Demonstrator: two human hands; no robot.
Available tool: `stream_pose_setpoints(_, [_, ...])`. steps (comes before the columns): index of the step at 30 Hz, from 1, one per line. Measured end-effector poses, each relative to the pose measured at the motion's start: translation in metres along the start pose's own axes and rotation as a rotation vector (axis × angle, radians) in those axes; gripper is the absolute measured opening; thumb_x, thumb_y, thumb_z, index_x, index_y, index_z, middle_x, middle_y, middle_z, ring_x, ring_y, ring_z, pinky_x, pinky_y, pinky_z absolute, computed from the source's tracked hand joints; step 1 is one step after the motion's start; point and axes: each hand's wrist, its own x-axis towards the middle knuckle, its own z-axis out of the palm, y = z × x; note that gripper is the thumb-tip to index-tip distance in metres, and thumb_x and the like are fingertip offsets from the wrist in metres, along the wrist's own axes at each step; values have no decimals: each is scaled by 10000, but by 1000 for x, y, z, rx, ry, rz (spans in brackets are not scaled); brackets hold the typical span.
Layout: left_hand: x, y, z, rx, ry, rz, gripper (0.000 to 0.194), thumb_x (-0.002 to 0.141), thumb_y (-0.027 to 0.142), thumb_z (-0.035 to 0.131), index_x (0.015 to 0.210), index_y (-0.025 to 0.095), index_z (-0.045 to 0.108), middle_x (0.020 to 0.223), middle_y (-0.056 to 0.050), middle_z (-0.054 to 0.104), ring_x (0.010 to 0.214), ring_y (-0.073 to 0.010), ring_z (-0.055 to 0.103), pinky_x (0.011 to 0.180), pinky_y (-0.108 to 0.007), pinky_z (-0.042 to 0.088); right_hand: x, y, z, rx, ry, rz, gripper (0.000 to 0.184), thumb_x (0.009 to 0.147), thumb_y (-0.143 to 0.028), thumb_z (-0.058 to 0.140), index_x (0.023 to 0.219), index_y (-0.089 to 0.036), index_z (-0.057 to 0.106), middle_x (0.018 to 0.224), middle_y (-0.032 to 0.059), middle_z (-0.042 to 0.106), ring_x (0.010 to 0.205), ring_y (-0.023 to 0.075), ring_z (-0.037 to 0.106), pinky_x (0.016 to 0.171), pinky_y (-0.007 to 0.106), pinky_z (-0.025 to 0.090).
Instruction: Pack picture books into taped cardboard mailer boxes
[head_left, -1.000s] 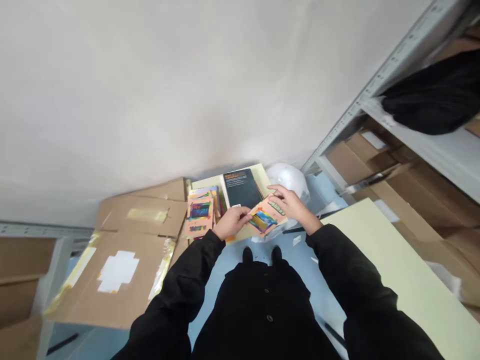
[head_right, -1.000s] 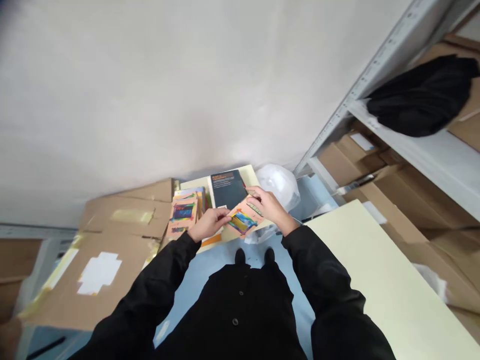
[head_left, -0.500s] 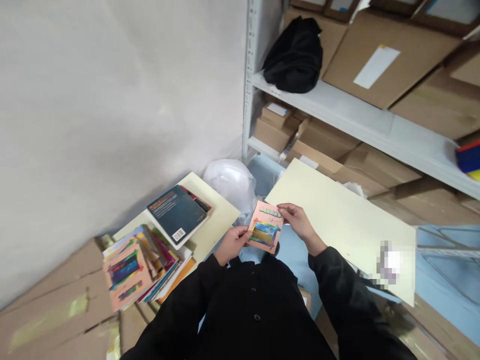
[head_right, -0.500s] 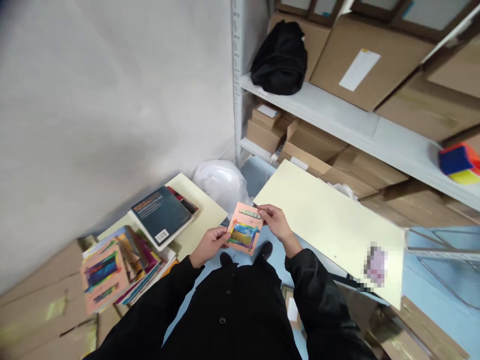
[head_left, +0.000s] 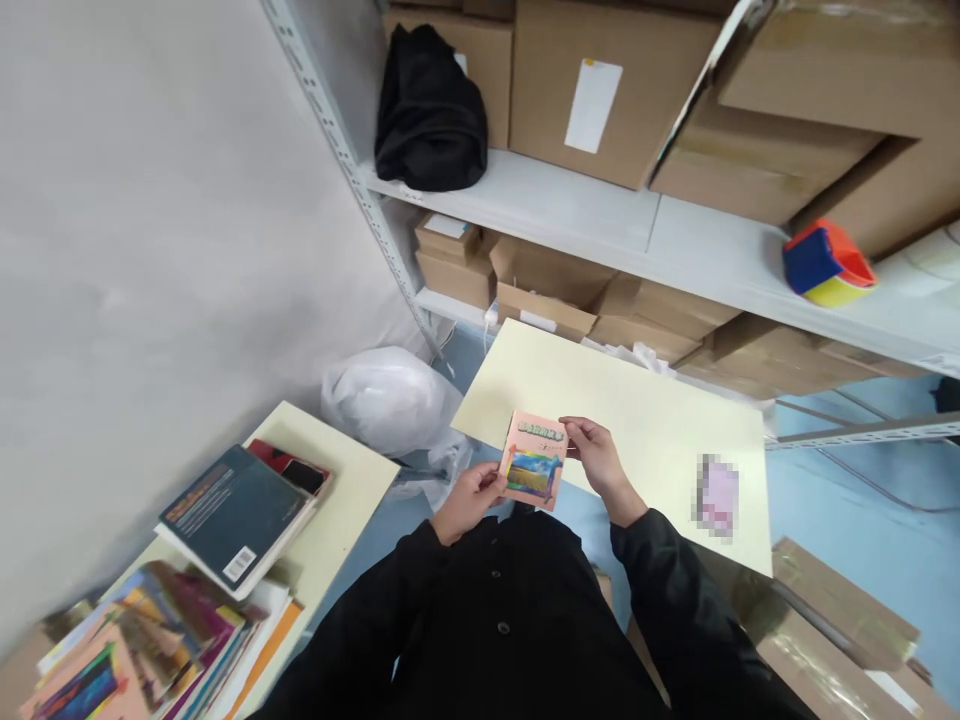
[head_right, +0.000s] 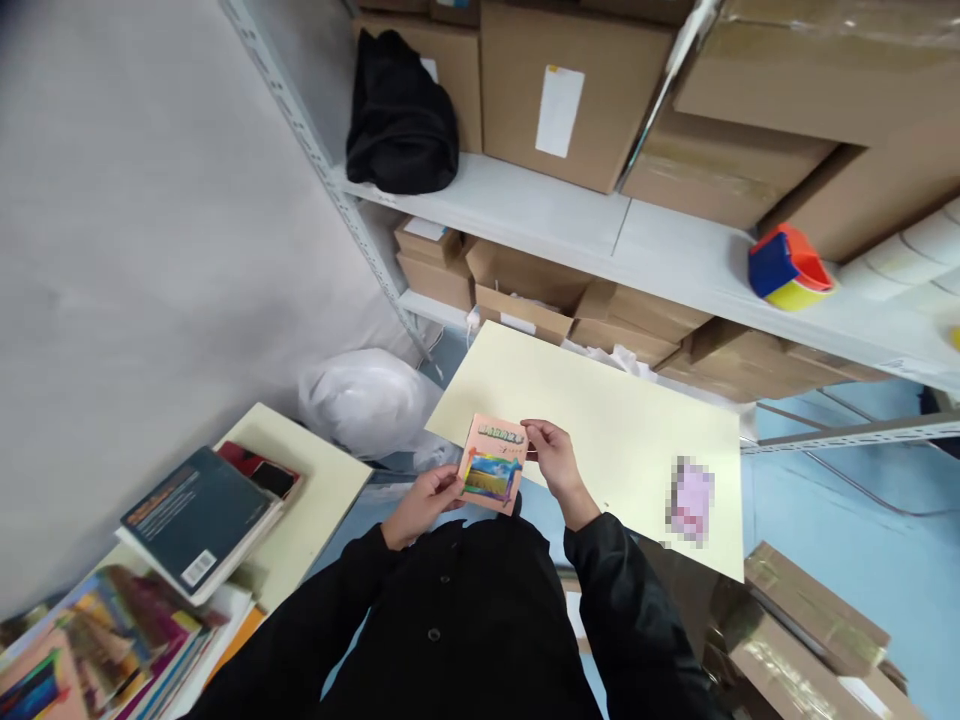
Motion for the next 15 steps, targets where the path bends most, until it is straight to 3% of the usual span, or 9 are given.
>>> stream_pose_setpoints(7, [55,6,47,7,48,-56,409,597,467,788,804,163,609,748,-23,664,713,-166,653,667,-286,520,30,-14,-63,40,85,-20,359,704,-512,682,873,-196,653,727,13,657,639,147,604,592,309,523])
stream_pose_setpoints(15, [86,12,64,82,4,-60,407,642,487,753,830,159,603,770,-22,672,711,-154,659,675,-272,515,42,-7,-92,99,153,-5,352,715,-513,672,879,-202,639,710,-1,636,633,137,589,609,308,517])
